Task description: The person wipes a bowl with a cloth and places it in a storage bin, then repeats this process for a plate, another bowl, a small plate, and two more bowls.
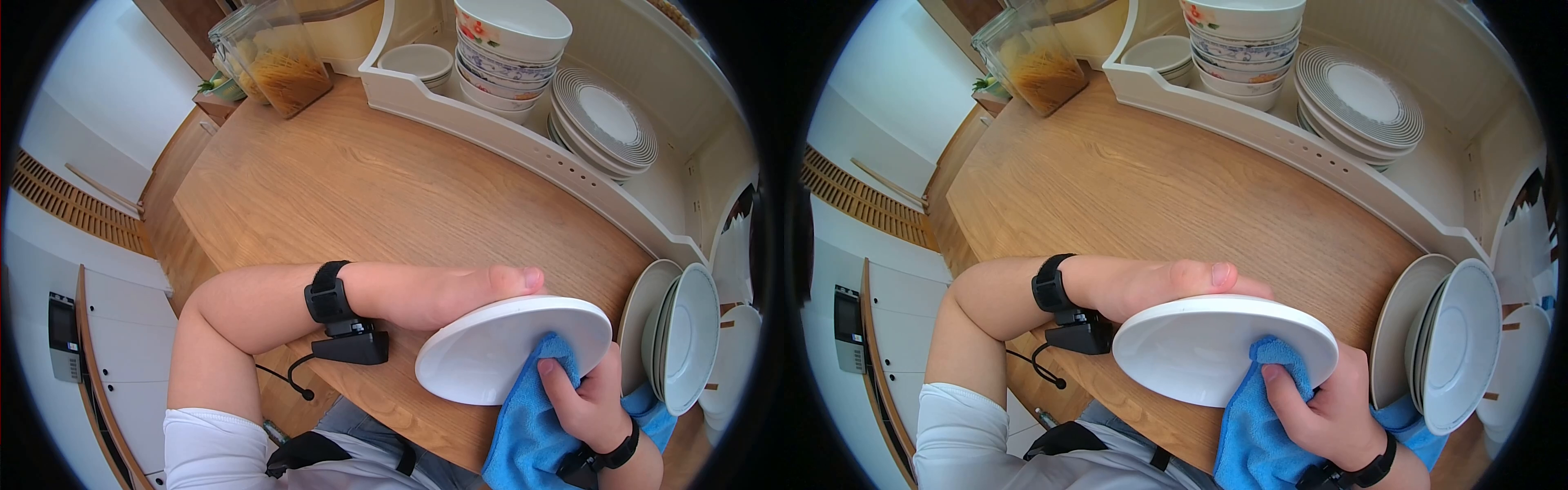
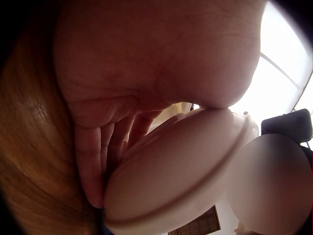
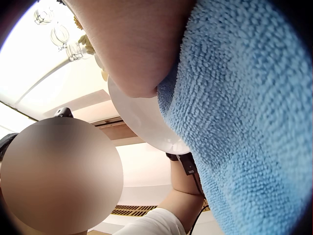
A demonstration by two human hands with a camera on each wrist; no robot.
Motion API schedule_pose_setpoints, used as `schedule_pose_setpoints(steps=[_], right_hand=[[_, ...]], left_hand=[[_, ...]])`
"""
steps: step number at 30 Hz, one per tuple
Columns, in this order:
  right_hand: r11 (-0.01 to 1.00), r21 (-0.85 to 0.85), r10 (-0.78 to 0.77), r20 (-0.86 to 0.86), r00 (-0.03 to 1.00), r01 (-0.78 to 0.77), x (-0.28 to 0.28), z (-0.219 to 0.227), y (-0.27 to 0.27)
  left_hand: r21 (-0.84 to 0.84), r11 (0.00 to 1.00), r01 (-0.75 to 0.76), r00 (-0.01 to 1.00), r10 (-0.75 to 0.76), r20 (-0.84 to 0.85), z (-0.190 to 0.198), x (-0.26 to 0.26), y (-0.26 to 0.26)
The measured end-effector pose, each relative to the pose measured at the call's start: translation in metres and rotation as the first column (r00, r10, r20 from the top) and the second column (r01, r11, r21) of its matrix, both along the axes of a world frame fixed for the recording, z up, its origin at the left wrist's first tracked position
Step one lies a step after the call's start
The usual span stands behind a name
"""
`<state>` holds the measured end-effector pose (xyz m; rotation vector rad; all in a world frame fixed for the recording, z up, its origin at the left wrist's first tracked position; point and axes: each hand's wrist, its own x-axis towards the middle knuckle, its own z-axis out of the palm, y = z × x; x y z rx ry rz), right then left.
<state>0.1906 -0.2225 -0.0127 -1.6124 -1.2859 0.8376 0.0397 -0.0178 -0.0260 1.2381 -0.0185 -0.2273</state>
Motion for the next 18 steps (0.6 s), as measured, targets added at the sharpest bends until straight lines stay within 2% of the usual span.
schedule_pose_setpoints(steps=[2, 18], right_hand=[[1.0, 0.003, 0.002, 0.004, 1.0, -0.002, 0.0005, 0.0, -0.0002], [1.0, -0.002, 0.012, 0.026, 1.0, -0.012, 0.0011, 0.0017, 0.0001]], left_hand=[[-0.028, 1.0, -0.002, 0.999, 0.001, -0.042, 0.0025, -0.0008, -0.0006], [-0.058, 0.998, -0.004, 0.999, 0.001, -0.053, 0.0053, -0.001, -0.002]])
